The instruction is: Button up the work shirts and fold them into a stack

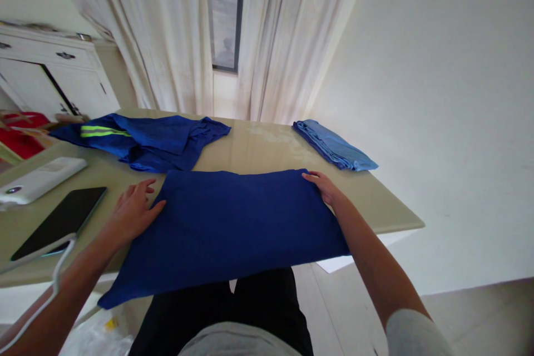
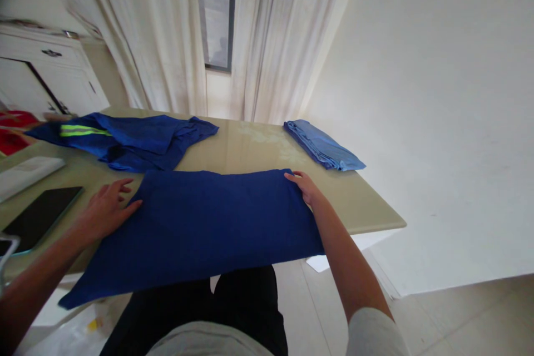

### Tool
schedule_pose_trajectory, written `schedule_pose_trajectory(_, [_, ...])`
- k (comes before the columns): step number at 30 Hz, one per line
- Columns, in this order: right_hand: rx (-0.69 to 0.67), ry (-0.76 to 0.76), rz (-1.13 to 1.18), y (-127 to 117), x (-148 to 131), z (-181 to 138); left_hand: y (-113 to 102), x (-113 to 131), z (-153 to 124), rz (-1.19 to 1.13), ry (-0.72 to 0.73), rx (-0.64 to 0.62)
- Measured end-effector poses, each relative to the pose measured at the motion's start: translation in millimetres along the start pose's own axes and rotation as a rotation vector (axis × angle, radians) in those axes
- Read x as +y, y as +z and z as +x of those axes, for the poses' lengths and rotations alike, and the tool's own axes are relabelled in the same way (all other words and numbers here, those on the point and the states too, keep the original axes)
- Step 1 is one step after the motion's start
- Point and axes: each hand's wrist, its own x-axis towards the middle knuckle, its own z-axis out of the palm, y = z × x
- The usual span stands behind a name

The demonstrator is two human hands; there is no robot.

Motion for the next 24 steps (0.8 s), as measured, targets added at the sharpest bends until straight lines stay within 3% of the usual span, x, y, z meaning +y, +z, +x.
schedule_pose_trajectory(4, [-0.011, -0.139, -0.043, -19, -4, 14, 3, 16, 19, 0.127, 0.268, 0.069])
schedule_pose_trajectory(7, [0.150, -0.281, -0.424, -17, -8, 25, 11, 37, 44, 0.069, 0.362, -0.031])
schedule_pose_trajectory(9, [0.159, -0.458, -0.704, 1, -13, 30, 19, 51, 63, 0.085, 0.383, -0.144])
schedule_pose_trajectory(11, [-0.060, -0.652, -0.906, 29, -21, 32, 24, 66, 81, 0.129, 0.379, -0.291])
schedule_pose_trajectory(13, [-0.376, -0.712, -1.088, 60, -32, 33, 23, 78, 96, 0.139, 0.376, -0.442])
schedule_pose_trajectory(16, [-0.685, -0.528, -1.294, 98, -52, 36, 11, 91, 112, 0.082, 0.362, -0.614])
schedule_pose_trajectory(20, [-0.743, -0.301, -1.421, 117, -65, 38, -7, 99, 118, -0.004, 0.332, -0.863])
schedule_pose_trajectory(24, [-0.850, -0.172, -1.407, 103, -59, 25, -11, 117, 120, -0.026, 0.318, -1.057])
